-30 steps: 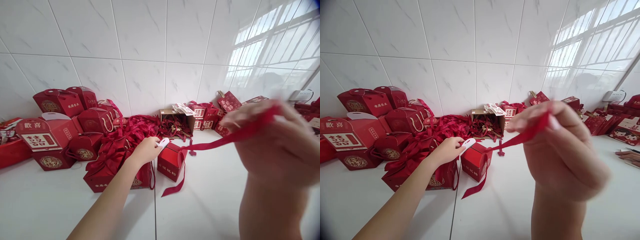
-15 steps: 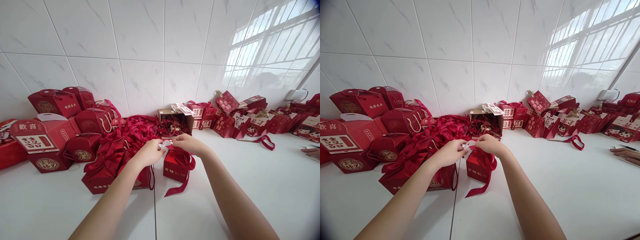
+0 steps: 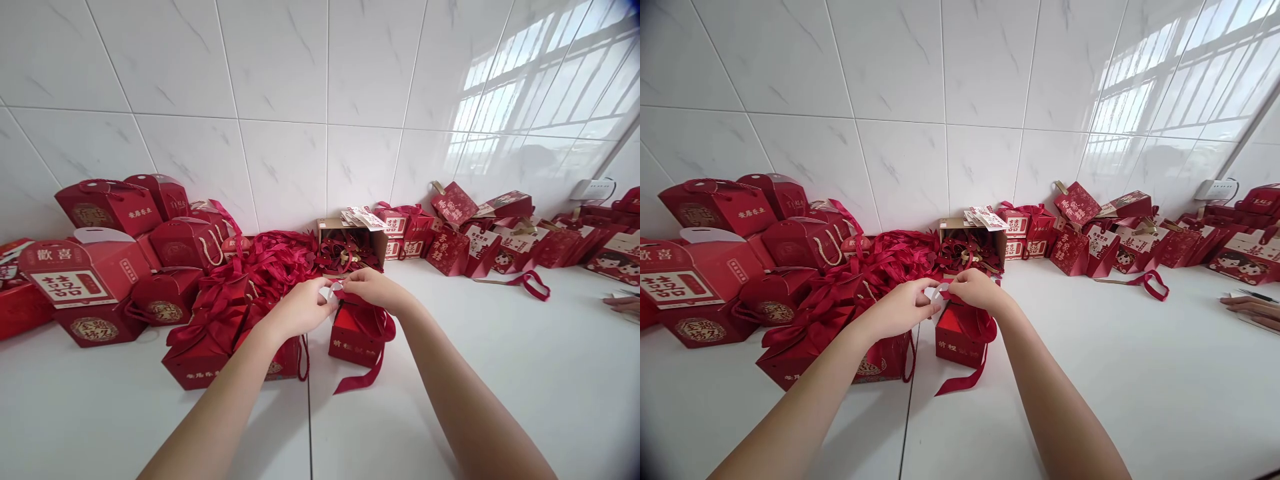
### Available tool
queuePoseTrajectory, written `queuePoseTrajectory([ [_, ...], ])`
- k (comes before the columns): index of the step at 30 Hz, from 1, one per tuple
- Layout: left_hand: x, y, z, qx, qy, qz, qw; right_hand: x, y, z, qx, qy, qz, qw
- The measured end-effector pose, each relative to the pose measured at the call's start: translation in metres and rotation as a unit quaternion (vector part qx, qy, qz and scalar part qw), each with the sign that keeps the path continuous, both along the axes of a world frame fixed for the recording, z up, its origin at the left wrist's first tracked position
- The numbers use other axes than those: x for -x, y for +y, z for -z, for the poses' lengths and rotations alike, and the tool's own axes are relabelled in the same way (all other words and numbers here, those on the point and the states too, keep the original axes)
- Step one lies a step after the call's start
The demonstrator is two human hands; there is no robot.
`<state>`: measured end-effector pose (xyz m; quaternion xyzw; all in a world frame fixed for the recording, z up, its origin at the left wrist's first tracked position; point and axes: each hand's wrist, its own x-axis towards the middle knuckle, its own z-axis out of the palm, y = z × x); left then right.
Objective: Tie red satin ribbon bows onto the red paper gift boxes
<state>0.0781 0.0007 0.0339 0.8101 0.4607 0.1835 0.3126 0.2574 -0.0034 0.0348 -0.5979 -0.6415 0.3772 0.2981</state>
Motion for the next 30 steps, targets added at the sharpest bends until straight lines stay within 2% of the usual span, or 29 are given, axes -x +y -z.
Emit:
queuePoseTrajectory([
  [14, -0.001, 0.002, 0.004, -0.008, -0.001, -0.01, 1.0, -0.004, 0.004, 0.005, -0.004, 0.004, 0.005, 1.0],
  [22, 0.0, 0.002, 0.003, -0.003, 0.002, 0.011, 1.0, 0.003, 0.001, 0.003, -0.009, -0.004, -0.013, 1.0],
  [27, -0.005, 0.006, 0.007, -0.025, -0.01, -0.028, 0.999, 0.004, 0.001, 0.005, -0.022, -0.007, -0.038, 0.999],
  [30, -0.001, 0.009, 0.001, -0.042, -0.015, -0.042, 0.998, -0.007, -0.003, -0.001, -0.032, -0.02, -0.028, 0.999],
])
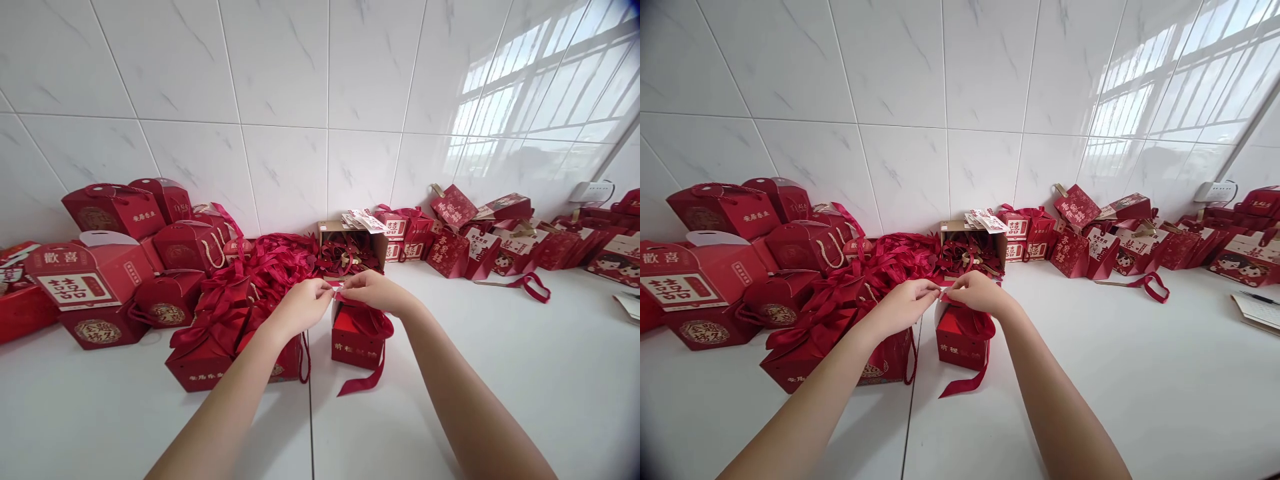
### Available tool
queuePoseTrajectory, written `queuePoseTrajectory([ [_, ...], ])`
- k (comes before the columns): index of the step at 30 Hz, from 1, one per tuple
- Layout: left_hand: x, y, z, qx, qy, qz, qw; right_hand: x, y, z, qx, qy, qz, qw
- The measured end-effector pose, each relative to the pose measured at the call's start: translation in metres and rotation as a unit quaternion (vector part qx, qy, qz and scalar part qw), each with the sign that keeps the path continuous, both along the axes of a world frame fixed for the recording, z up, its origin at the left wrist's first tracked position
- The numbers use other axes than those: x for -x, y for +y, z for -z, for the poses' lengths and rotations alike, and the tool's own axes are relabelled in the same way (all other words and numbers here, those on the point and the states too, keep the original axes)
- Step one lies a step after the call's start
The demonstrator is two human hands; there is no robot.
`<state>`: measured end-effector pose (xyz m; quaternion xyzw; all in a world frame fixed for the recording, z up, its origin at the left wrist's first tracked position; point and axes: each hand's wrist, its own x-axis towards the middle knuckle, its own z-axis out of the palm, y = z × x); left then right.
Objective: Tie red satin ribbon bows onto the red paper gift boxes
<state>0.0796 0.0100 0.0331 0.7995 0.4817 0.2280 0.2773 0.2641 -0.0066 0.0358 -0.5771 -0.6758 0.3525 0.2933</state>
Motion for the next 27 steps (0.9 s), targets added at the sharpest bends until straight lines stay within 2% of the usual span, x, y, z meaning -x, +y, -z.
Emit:
queuePoseTrajectory([
  [1, 0.006, 0.001, -0.005, -0.011, -0.006, -0.017, 1.0, -0.006, -0.003, -0.004, -0.013, -0.008, 0.018, 1.0],
  [3, 0.026, 0.005, -0.019, -0.056, -0.015, -0.095, 0.994, -0.021, -0.011, -0.014, -0.051, -0.027, 0.068, 0.996],
  [4, 0.039, 0.008, -0.026, -0.093, -0.013, -0.164, 0.982, -0.029, -0.015, -0.018, -0.07, -0.033, 0.092, 0.993],
  [6, 0.065, 0.014, -0.037, -0.159, 0.025, -0.309, 0.937, -0.044, -0.025, -0.025, -0.085, -0.035, 0.119, 0.989],
  [7, 0.075, 0.017, -0.041, -0.155, 0.054, -0.345, 0.924, -0.049, -0.029, -0.027, -0.082, -0.033, 0.123, 0.988],
  [9, 0.084, 0.022, -0.043, -0.151, 0.108, -0.362, 0.913, -0.057, -0.036, -0.025, -0.063, -0.042, 0.115, 0.99],
  [11, 0.075, 0.022, -0.038, -0.187, 0.117, -0.322, 0.921, -0.059, -0.04, -0.016, -0.029, -0.065, 0.101, 0.992],
  [13, 0.052, 0.018, -0.027, -0.202, 0.063, -0.205, 0.956, -0.057, -0.042, -0.003, 0.013, -0.073, 0.084, 0.994],
  [15, 0.024, 0.01, -0.014, -0.124, -0.004, -0.058, 0.991, -0.053, -0.044, 0.013, 0.038, -0.037, 0.058, 0.997],
  [17, 0.001, 0.001, -0.002, -0.06, -0.016, 0.01, 0.998, -0.05, -0.046, 0.029, 0.037, 0.041, 0.033, 0.998],
  [19, -0.014, -0.007, 0.007, -0.03, -0.013, 0.036, 0.999, -0.046, -0.047, 0.044, 0.031, 0.151, 0.026, 0.988],
  [22, -0.017, -0.009, 0.014, -0.012, -0.005, 0.03, 0.999, -0.04, -0.049, 0.06, 0.027, 0.278, 0.037, 0.96],
  [27, -0.008, -0.002, 0.015, 0.016, 0.006, 0.011, 1.0, -0.03, -0.055, 0.069, 0.036, 0.326, 0.062, 0.943],
])
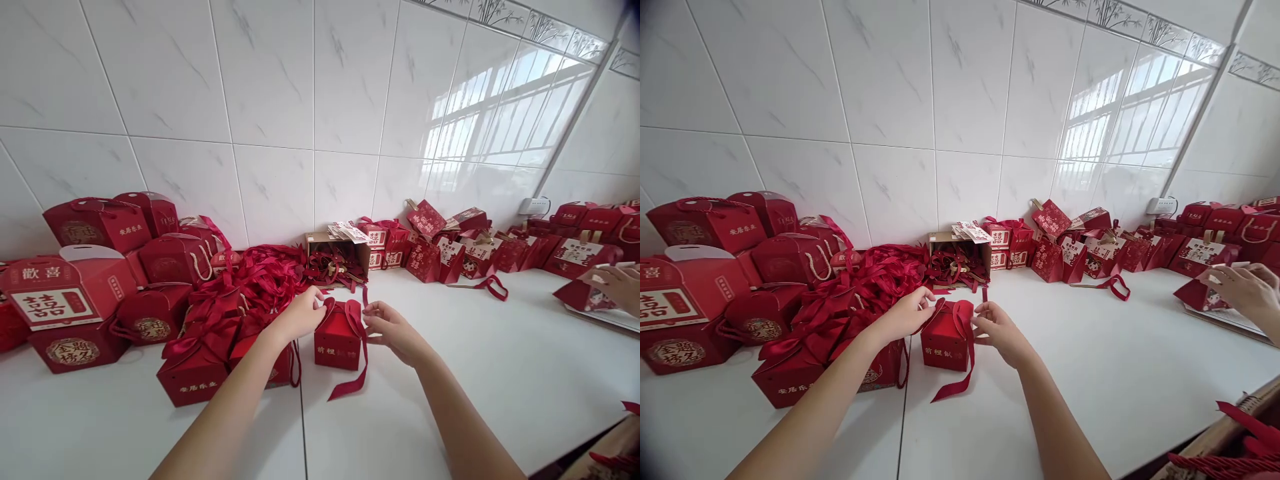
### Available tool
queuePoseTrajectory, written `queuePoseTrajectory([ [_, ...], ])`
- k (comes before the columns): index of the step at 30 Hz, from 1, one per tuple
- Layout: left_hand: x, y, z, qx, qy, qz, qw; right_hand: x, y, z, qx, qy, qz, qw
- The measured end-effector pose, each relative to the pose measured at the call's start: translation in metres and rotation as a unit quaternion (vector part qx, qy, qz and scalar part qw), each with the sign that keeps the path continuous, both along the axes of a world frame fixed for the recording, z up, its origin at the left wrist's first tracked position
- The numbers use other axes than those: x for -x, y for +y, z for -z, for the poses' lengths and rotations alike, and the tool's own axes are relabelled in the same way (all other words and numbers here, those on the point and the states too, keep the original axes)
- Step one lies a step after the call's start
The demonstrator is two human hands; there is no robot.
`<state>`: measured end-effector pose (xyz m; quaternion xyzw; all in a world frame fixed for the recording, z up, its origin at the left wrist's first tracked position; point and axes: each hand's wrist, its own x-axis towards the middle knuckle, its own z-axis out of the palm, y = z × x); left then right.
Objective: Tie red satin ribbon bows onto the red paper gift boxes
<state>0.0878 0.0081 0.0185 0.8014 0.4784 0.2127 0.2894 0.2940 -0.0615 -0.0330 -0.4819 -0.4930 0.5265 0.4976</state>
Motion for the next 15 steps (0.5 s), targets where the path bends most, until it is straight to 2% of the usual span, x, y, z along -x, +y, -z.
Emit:
queuePoseTrajectory([
  [4, -0.001, 0.002, 0.002, 0.022, 0.01, 0.007, 1.0, 0.003, -0.005, 0.001, 0.012, -0.037, -0.049, 0.998],
  [9, -0.003, 0.004, 0.007, 0.048, 0.018, 0.0, 0.999, -0.004, -0.008, -0.003, -0.008, -0.031, -0.062, 0.998],
  [12, 0.0, 0.004, 0.006, 0.061, 0.021, 0.001, 0.998, -0.009, -0.01, -0.006, -0.035, -0.02, -0.032, 0.999],
  [15, 0.003, 0.005, 0.002, 0.055, 0.014, 0.013, 0.998, -0.012, -0.011, -0.005, -0.077, -0.068, 0.019, 0.994],
])
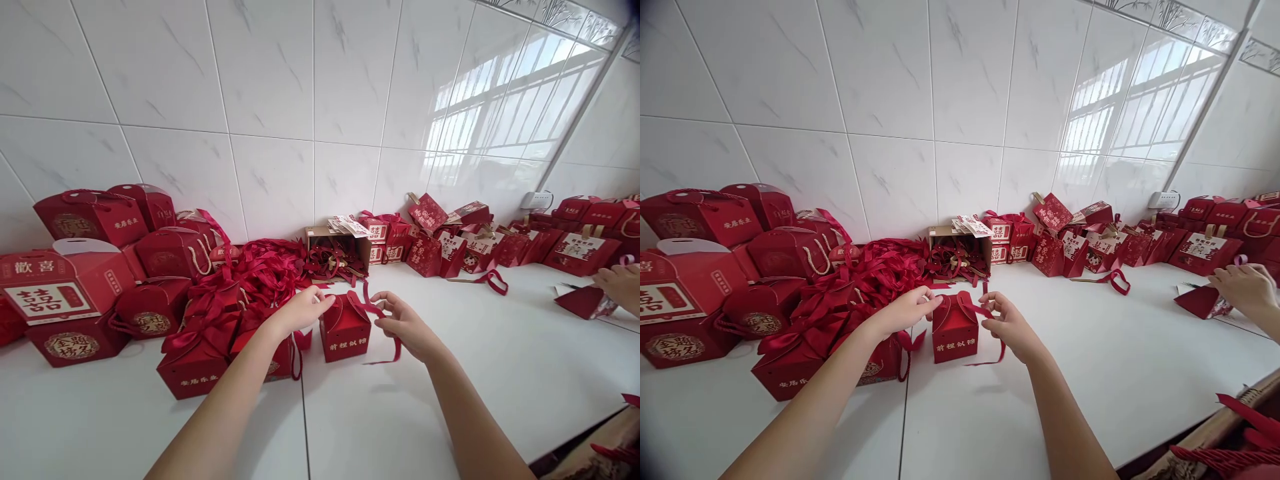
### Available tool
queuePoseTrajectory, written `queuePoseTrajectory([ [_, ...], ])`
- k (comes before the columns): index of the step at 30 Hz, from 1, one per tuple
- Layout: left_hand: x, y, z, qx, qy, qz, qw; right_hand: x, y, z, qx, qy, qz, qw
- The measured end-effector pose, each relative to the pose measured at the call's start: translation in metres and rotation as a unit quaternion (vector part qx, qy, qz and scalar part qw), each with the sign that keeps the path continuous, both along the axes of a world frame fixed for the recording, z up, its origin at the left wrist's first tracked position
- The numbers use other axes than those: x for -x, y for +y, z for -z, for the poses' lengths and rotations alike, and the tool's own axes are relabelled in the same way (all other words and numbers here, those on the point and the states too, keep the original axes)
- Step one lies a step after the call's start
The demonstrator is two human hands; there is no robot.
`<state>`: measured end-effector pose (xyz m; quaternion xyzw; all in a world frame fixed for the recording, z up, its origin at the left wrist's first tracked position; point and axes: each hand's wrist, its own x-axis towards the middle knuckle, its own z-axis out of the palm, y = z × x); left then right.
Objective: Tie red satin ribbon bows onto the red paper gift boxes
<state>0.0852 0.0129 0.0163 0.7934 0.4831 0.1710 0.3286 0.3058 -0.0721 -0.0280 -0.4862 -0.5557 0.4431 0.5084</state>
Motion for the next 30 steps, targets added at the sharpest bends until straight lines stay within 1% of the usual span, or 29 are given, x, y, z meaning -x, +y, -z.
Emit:
queuePoseTrajectory([
  [2, 0.001, 0.0, -0.002, -0.017, -0.009, 0.009, 1.0, -0.001, 0.003, 0.004, -0.042, -0.051, 0.032, 0.997],
  [5, 0.002, 0.0, -0.005, -0.042, -0.014, 0.02, 0.999, -0.003, 0.009, 0.009, -0.108, -0.137, 0.087, 0.981],
  [8, 0.003, -0.002, -0.008, -0.054, -0.011, 0.039, 0.998, -0.006, 0.011, 0.011, -0.133, -0.191, 0.113, 0.966],
  [10, 0.003, -0.005, -0.011, -0.06, -0.011, 0.051, 0.997, -0.007, 0.009, 0.008, -0.122, -0.184, 0.12, 0.968],
  [14, 0.003, -0.011, -0.015, -0.08, -0.027, 0.08, 0.993, -0.006, 0.005, 0.001, -0.071, -0.095, 0.131, 0.984],
  [17, 0.002, -0.012, -0.014, -0.102, -0.033, 0.097, 0.989, -0.002, 0.006, 0.0, -0.028, -0.047, 0.142, 0.988],
  [22, -0.001, -0.013, -0.012, -0.164, -0.004, 0.096, 0.982, 0.002, 0.011, 0.007, 0.012, -0.034, 0.144, 0.989],
  [27, -0.004, -0.016, -0.019, -0.253, 0.043, 0.075, 0.964, 0.001, 0.012, 0.009, 0.026, -0.032, 0.138, 0.99],
  [30, -0.003, -0.015, -0.019, -0.253, 0.072, 0.075, 0.962, -0.002, 0.012, 0.008, 0.034, -0.044, 0.14, 0.989],
])
